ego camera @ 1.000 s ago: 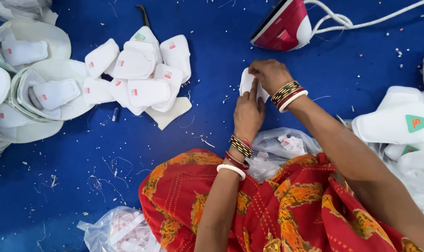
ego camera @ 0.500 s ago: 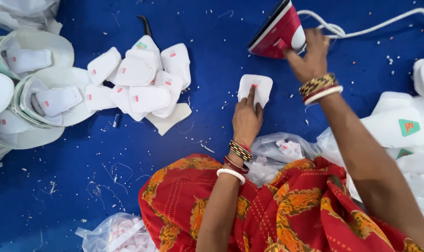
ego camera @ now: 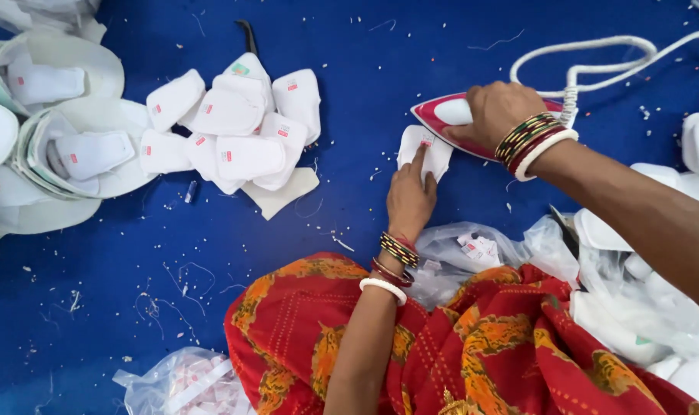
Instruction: Ironing brand labels onto white shoe tongues.
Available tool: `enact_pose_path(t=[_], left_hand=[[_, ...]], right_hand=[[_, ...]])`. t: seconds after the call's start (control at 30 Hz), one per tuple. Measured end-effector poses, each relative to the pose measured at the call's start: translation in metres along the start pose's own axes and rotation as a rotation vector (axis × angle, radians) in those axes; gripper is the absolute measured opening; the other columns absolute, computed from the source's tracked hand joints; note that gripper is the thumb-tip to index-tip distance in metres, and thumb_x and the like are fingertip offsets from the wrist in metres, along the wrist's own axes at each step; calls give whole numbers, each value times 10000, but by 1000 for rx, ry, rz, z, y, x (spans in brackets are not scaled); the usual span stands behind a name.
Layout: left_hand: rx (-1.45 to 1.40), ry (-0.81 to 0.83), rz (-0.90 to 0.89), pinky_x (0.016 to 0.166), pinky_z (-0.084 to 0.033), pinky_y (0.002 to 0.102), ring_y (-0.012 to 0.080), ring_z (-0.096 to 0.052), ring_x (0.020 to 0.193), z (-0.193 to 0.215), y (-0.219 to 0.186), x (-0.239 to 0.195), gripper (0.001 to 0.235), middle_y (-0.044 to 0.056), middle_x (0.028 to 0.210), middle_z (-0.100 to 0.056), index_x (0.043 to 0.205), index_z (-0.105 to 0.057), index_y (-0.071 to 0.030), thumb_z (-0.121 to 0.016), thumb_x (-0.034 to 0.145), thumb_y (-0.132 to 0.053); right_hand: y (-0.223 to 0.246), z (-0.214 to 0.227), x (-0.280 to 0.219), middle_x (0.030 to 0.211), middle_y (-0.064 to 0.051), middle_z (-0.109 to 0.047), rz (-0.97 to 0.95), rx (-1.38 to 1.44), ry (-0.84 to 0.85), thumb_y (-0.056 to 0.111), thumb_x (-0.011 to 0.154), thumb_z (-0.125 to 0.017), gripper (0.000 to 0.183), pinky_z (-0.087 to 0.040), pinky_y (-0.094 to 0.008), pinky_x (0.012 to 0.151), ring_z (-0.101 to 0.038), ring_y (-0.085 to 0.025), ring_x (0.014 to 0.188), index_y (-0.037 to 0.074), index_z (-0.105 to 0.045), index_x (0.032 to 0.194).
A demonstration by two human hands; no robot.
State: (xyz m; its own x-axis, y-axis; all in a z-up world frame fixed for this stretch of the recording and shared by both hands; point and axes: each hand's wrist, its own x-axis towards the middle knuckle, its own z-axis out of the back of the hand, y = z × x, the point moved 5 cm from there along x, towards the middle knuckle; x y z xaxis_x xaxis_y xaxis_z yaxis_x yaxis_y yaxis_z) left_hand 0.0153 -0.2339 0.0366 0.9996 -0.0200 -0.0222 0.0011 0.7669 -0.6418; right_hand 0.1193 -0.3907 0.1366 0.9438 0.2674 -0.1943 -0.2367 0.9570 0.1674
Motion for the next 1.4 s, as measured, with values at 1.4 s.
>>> enact_pose_path(t=[1.4], left_hand=[[-141, -148, 236, 576, -510, 491, 386, -663, 639, 18, 25, -13, 728, 154, 666, -645, 1151, -535, 12, -906, 692, -415]], right_hand=[[34, -38, 38, 908, -213, -768, -1, 4, 119, 612, 820, -779, 581, -612, -450, 736, -760, -366, 873, 49, -787, 964]])
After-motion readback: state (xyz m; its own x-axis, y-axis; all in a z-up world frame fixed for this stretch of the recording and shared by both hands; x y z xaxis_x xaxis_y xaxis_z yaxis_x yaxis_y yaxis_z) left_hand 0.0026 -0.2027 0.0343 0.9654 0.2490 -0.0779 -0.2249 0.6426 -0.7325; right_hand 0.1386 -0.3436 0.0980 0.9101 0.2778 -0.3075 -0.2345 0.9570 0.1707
